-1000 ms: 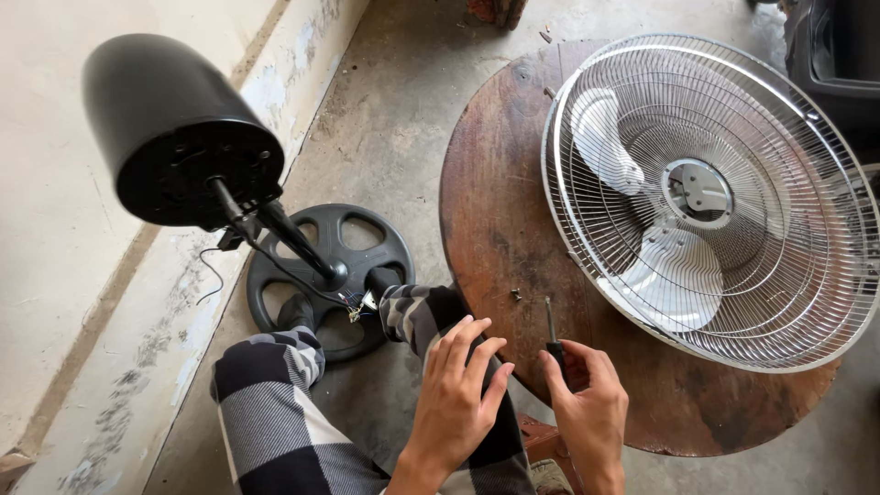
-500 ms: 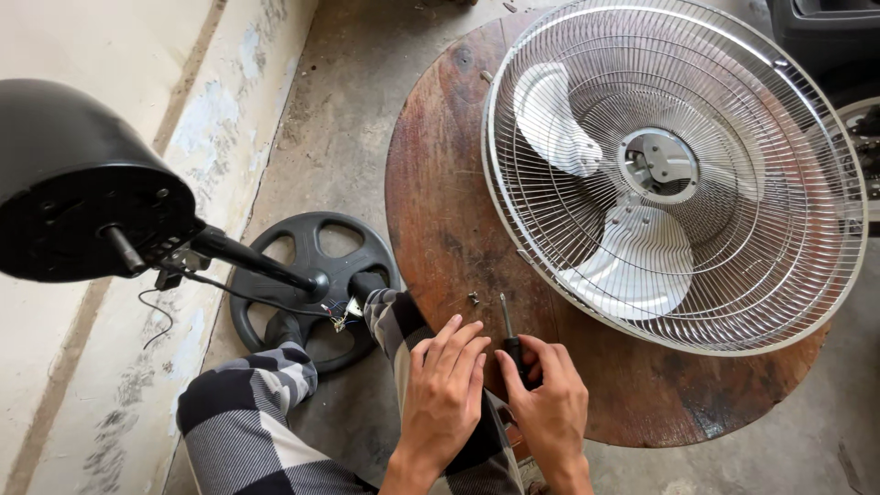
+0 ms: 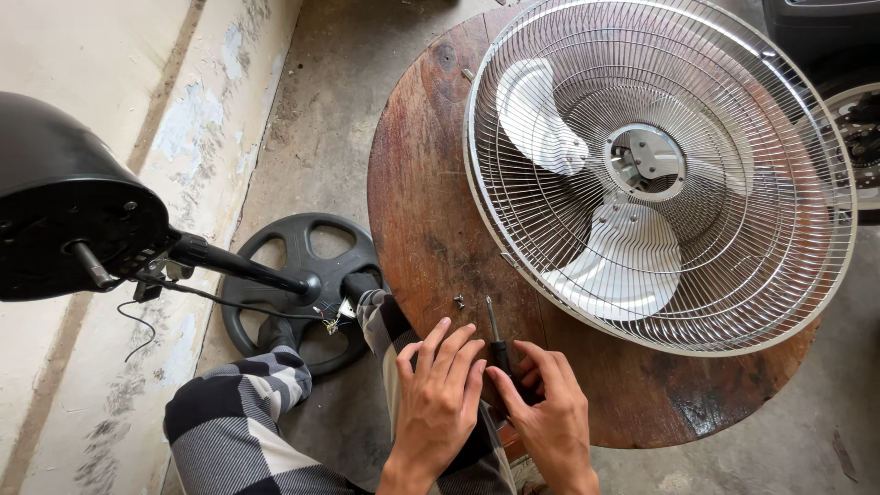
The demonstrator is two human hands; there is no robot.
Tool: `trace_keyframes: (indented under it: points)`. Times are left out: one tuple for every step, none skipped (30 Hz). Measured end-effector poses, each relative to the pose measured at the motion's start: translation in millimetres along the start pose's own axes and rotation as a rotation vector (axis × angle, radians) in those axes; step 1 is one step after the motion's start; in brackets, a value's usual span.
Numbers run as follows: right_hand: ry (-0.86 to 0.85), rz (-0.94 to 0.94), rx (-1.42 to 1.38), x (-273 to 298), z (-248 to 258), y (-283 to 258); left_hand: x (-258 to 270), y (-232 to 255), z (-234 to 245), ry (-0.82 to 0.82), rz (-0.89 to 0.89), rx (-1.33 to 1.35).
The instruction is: The person uses a screwdriver to tighten screws on the back of a black fan motor housing. Then they pick up a metal fan cage and attach it to the front of the motor housing, aligning it with the central shaft.
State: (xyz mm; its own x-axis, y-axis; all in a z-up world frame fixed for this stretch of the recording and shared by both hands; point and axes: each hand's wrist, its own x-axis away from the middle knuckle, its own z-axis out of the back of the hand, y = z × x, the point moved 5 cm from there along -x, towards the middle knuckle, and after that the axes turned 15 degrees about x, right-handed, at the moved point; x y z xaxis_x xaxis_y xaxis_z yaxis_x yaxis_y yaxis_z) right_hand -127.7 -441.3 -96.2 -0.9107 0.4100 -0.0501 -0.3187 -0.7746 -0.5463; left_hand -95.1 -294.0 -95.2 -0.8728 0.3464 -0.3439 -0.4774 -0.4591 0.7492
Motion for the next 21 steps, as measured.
trace_keyframes:
  points:
    - [0.004, -0.008, -0.010, 1, 4, 0, -1, 3, 1, 0.004, -0.003, 0.004]
    - [0.010, -0.024, -0.013, 2, 8, 1, -3, 6, 2, 0.008, -0.008, 0.009]
    - [0.016, -0.039, -0.016, 3, 13, 3, -5, 9, 3, 0.012, -0.016, 0.013]
    - [0.024, -0.056, -0.019, 4, 19, 5, -8, 13, 5, 0.014, -0.026, 0.018]
    - [0.095, -0.018, -0.026, 5, 28, 4, -11, 17, 6, 0.017, -0.036, 0.022]
    - [0.169, 0.023, -0.033, 7, 38, 5, -15, 22, 8, 0.023, -0.044, 0.030]
    - [0.242, 0.063, -0.039, 9, 48, 6, -19, 28, 10, 0.029, -0.053, 0.038]
    - [0.272, 0.051, -0.019, 10, 56, 10, -23, 33, 12, 0.035, -0.063, 0.046]
    - [0.302, 0.040, 0.001, 11, 64, 15, -28, 40, 14, 0.052, -0.092, 0.042]
    - [0.332, 0.026, 0.021, 12, 72, 21, -33, 46, 17, 0.067, -0.120, 0.040]
    - [0.370, 0.005, 0.013, 13, 80, 28, -38, 51, 20, 0.083, -0.148, 0.037]
    - [0.410, -0.015, 0.005, 13, 88, 36, -45, 55, 22, 0.090, -0.169, 0.033]
    - [0.449, -0.035, -0.004, 13, 95, 44, -52, 59, 23, 0.097, -0.189, 0.030]
    - [0.488, -0.077, 0.005, 12, 101, 53, -59, 63, 24, 0.105, -0.209, 0.026]
    - [0.526, -0.119, 0.013, 11, 105, 62, -67, 65, 25, 0.109, -0.217, 0.017]
    - [0.565, -0.159, 0.022, 9, 110, 70, -74, 67, 26, 0.114, -0.225, 0.009]
    - [0.568, -0.211, -0.003, 5, 113, 80, -82, 69, 27, 0.120, -0.234, 0.001]
    - [0.570, -0.263, -0.029, 1, 116, 91, -90, 70, 27, 0.128, -0.241, -0.018]
    - [0.573, -0.315, -0.055, -3, 119, 101, -97, 70, 27, 0.137, -0.247, -0.037]
    - [0.563, -0.339, -0.098, -7, 121, 110, -104, 71, 26, 0.144, -0.253, -0.056]
    - [0.553, -0.363, -0.140, -11, 123, 119, -110, 70, 26, 0.150, -0.227, -0.065]
